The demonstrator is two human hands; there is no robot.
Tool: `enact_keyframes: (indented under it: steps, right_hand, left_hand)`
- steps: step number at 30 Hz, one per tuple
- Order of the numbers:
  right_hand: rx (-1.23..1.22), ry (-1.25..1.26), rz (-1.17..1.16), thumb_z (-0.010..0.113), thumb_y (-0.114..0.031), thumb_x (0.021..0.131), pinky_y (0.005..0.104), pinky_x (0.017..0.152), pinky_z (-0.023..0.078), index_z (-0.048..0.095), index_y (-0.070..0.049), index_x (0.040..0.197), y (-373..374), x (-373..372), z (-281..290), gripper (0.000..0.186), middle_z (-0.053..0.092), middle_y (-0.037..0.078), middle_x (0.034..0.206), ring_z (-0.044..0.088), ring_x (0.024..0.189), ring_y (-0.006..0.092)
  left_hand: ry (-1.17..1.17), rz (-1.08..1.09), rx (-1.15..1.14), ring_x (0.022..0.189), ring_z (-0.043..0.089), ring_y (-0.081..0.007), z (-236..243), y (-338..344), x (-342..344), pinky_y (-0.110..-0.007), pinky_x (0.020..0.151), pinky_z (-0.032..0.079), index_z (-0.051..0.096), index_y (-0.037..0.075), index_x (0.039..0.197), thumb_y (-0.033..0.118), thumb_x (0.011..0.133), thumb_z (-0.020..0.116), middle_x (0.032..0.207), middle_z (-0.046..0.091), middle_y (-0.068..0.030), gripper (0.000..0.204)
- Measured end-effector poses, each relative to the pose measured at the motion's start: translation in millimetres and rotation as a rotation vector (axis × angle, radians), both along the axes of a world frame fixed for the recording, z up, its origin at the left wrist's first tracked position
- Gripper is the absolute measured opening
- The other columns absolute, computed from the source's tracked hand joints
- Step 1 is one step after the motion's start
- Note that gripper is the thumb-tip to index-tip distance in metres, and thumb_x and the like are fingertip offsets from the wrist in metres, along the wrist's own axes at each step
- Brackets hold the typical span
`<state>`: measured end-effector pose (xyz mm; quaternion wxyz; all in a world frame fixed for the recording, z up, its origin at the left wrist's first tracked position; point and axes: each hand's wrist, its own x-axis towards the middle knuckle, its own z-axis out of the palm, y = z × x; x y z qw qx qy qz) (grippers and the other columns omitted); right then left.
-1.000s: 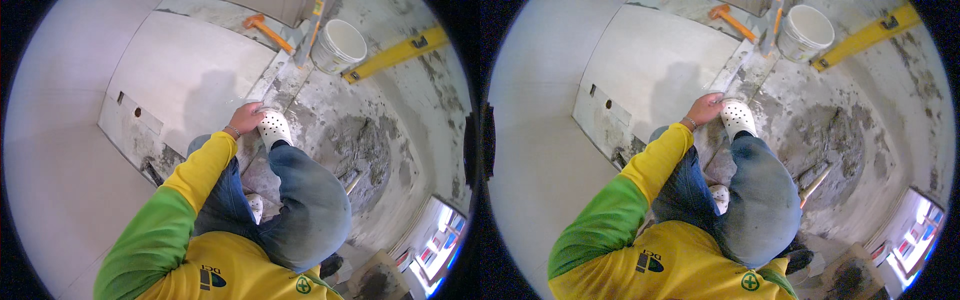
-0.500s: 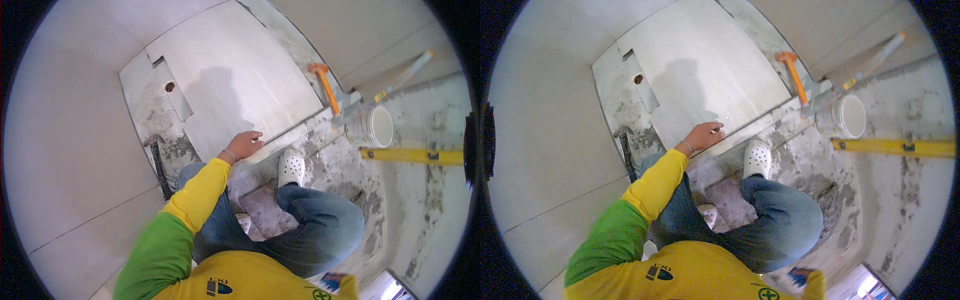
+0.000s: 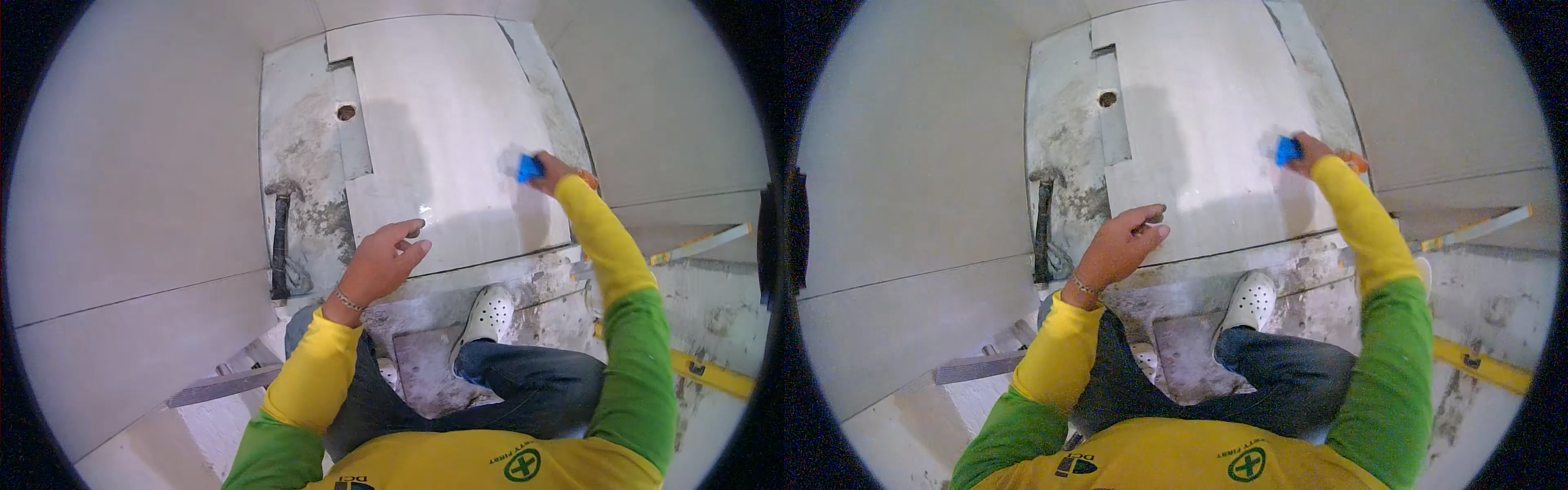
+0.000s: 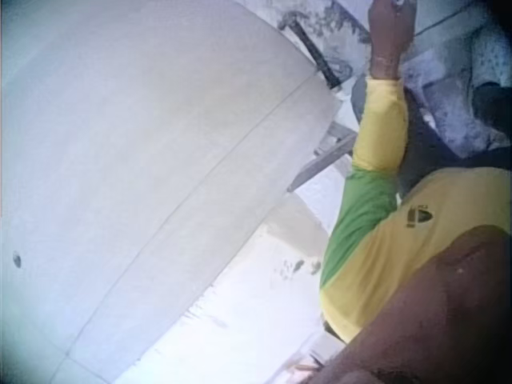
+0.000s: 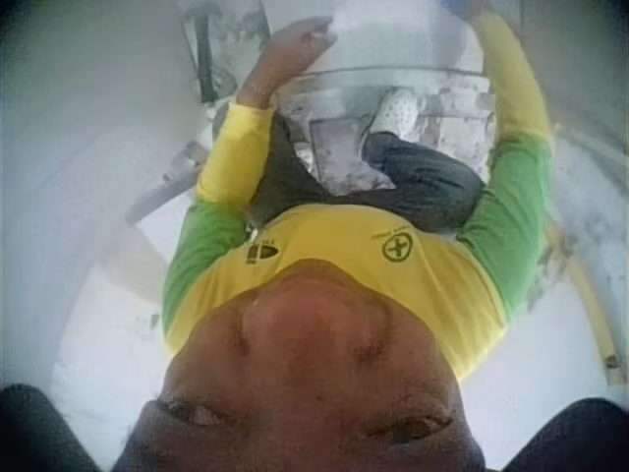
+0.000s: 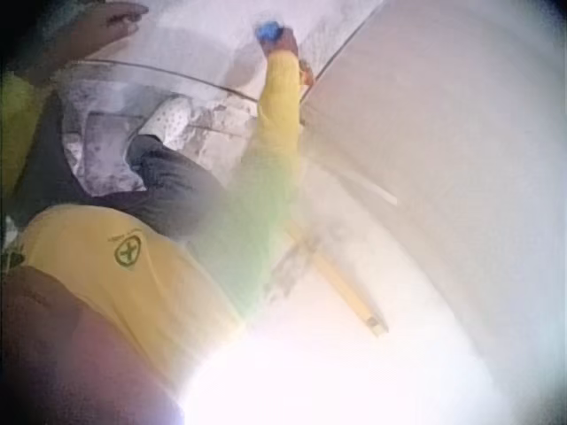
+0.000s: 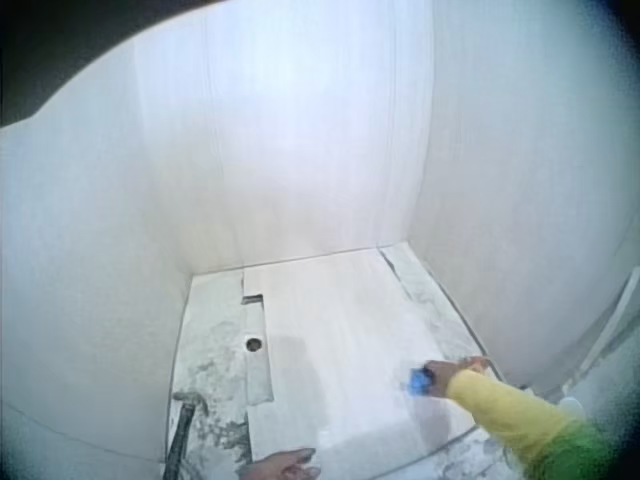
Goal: Laying and leveling floor tiles and opening a bag of mortar in a room under renovation.
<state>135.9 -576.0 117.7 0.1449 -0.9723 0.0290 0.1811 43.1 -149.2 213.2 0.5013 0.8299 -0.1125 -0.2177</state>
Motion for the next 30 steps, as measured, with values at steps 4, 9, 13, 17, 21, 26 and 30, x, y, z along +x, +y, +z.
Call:
enact_keyframes:
  steps: [4,9,13,17,21,26,30]
  right_hand:
    - [0.167,-0.217,0.104,0.074,-0.027,0.072,0.0404,0.095,0.046,0.059,-0.013,0.120,91,63,-60,0.052,0.065,0.012,0.111,0.059,0.106,0.0321]
    - [0.087,-0.238,0.446,0.071,-0.016,0.072,0.0398,0.090,0.049,0.066,-0.019,0.111,129,47,-109,0.039,0.063,0.010,0.113,0.058,0.104,0.0331]
    - [0.212,-0.249,0.617,0.067,-0.009,0.070,0.0400,0.088,0.048,0.071,-0.019,0.097,94,3,-118,0.030,0.061,0.014,0.107,0.056,0.101,0.0352]
    - [0.080,-0.156,0.800,0.070,-0.013,0.066,0.0369,0.091,0.047,0.072,-0.020,0.091,41,-53,-126,0.026,0.062,0.012,0.108,0.056,0.105,0.0326]
    - [-0.330,0.402,0.311,0.069,-0.009,0.062,0.0402,0.085,0.049,0.071,-0.014,0.083,-29,-92,-110,0.021,0.065,0.014,0.095,0.060,0.095,0.0349]
    - [-0.122,0.172,-0.020,0.074,-0.009,0.063,0.0347,0.085,0.049,0.071,-0.007,0.098,-49,-100,-88,0.035,0.068,0.016,0.099,0.065,0.090,0.0266]
    - [0.175,0.331,0.235,0.068,-0.015,0.074,0.0380,0.097,0.043,0.066,-0.011,0.111,55,-104,-99,0.037,0.062,0.015,0.113,0.057,0.109,0.0319]
  left_hand:
    - [-0.021,-0.018,0.069,0.086,0.065,-0.0199,0,12,-6,-0.031,0.077,0.051,0.059,0.005,0.121,0.027,0.086,0.066,0.106,0.066,-0.0152,0.042]
    - [-0.022,0.008,0.112,0.078,0.064,-0.0227,-13,26,2,-0.033,0.073,0.051,0.060,0.004,0.117,0.027,0.085,0.066,0.102,0.066,-0.0187,0.040]
    - [-0.032,-0.031,0.147,0.077,0.063,-0.0211,-17,20,6,-0.031,0.073,0.051,0.061,0.002,0.117,0.027,0.085,0.067,0.098,0.066,-0.0178,0.040]
    - [0.033,-0.072,0.083,0.080,0.057,-0.0120,-7,12,7,-0.026,0.073,0.047,0.059,0.002,0.119,0.026,0.089,0.064,0.091,0.065,-0.0078,0.039]
    - [0.035,-0.051,0.027,0.080,0.058,-0.0134,-3,20,11,-0.026,0.074,0.048,0.060,0.003,0.119,0.028,0.088,0.065,0.092,0.065,-0.0089,0.040]
    - [0.113,0.241,-0.135,0.078,0.055,-0.0101,4,65,17,-0.024,0.072,0.046,0.058,-0.002,0.121,0.033,0.088,0.065,0.087,0.063,-0.0038,0.048]
    - [0.127,0.437,-0.246,0.098,0.061,-0.0147,11,93,20,-0.027,0.082,0.048,0.055,0.002,0.125,0.032,0.092,0.058,0.110,0.065,-0.0064,0.045]
